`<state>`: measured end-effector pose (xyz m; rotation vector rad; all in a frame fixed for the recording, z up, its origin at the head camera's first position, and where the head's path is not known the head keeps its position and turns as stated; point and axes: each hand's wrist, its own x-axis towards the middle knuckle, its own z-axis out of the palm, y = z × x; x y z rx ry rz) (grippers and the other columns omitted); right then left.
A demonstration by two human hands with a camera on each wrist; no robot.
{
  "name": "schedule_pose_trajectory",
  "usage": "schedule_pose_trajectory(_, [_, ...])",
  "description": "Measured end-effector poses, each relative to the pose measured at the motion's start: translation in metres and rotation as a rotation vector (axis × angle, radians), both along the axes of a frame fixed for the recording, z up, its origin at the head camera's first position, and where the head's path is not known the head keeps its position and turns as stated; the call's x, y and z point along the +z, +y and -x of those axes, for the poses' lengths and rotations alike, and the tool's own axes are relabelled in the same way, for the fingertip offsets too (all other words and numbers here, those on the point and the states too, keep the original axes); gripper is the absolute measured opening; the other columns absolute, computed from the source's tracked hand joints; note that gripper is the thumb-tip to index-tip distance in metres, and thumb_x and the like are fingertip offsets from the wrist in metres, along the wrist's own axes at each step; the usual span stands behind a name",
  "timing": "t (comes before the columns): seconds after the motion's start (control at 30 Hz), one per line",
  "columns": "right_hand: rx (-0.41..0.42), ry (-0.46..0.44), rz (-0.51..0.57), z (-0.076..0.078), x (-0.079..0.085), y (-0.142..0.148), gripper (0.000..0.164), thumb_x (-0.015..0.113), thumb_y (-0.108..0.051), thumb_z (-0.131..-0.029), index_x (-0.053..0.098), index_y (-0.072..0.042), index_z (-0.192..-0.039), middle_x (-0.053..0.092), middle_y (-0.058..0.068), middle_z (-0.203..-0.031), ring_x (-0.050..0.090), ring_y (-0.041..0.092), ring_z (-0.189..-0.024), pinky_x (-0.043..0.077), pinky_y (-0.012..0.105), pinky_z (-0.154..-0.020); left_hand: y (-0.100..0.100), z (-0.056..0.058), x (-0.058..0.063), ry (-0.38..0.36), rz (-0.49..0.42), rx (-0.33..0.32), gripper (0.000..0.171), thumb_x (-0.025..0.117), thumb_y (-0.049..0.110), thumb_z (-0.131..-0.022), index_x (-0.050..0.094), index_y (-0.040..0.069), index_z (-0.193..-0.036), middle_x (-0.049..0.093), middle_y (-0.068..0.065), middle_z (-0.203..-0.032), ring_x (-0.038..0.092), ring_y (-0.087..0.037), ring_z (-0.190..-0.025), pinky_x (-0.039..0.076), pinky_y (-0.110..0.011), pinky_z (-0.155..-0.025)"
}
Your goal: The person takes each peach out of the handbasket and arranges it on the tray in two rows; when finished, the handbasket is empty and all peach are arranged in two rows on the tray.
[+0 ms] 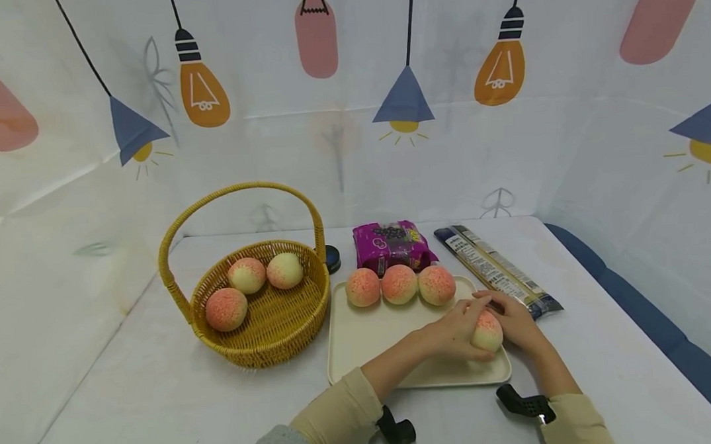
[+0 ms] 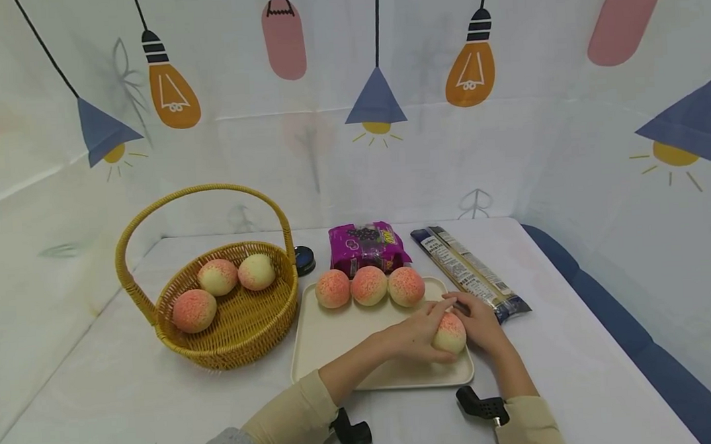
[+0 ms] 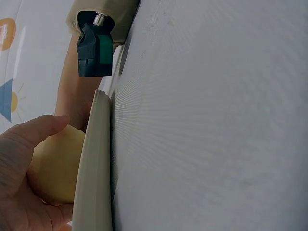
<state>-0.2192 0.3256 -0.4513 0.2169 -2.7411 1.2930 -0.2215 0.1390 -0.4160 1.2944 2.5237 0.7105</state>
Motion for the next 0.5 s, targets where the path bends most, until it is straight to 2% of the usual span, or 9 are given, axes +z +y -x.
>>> schedule_pose_trajectory(0.13, [0.012, 0.009, 0.012, 0.000, 0.000, 0.000, 0.038, 0.053, -0.025, -0.093, 0.054, -0.001, -0.123, 0.049, 0.024, -0.127, 0.037, 0.044, -0.121, 0.028, 0.061, -0.095, -0.002, -0.002, 0.003, 0.013, 0.004, -0.005, 0.097, 0.069, 0.044, -0.078, 0.005, 0.019, -0.146, 0.027, -0.011, -0.142, 0.028, -0.013, -0.129, 0.031, -0.024, -0.098])
schedule_pose_trajectory(0.27, [0.005, -0.003, 0.016, 0.000, 0.002, 0.000, 0.040, 0.052, -0.025, -0.093, 0.053, 0.000, -0.124, 0.047, 0.026, -0.127, 0.037, 0.045, -0.121, 0.028, 0.061, -0.095, -0.009, -0.002, 0.009, -0.007, 0.028, 0.019, 0.098, 0.068, 0.048, -0.077, 0.004, 0.021, -0.147, 0.025, -0.009, -0.144, 0.025, -0.014, -0.131, 0.032, -0.026, -0.099])
schedule_pose_trajectory(0.5, [-0.009, 0.004, -0.012, -0.001, 0.001, 0.002, 0.036, 0.052, -0.018, -0.093, 0.052, 0.000, -0.125, 0.047, 0.027, -0.127, 0.039, 0.045, -0.119, 0.030, 0.060, -0.093, -0.022, -0.002, 0.019, 0.006, 0.064, 0.063, 0.094, 0.067, 0.053, -0.075, 0.012, 0.023, -0.146, 0.032, -0.007, -0.139, 0.042, -0.011, -0.118, 0.041, -0.026, -0.090])
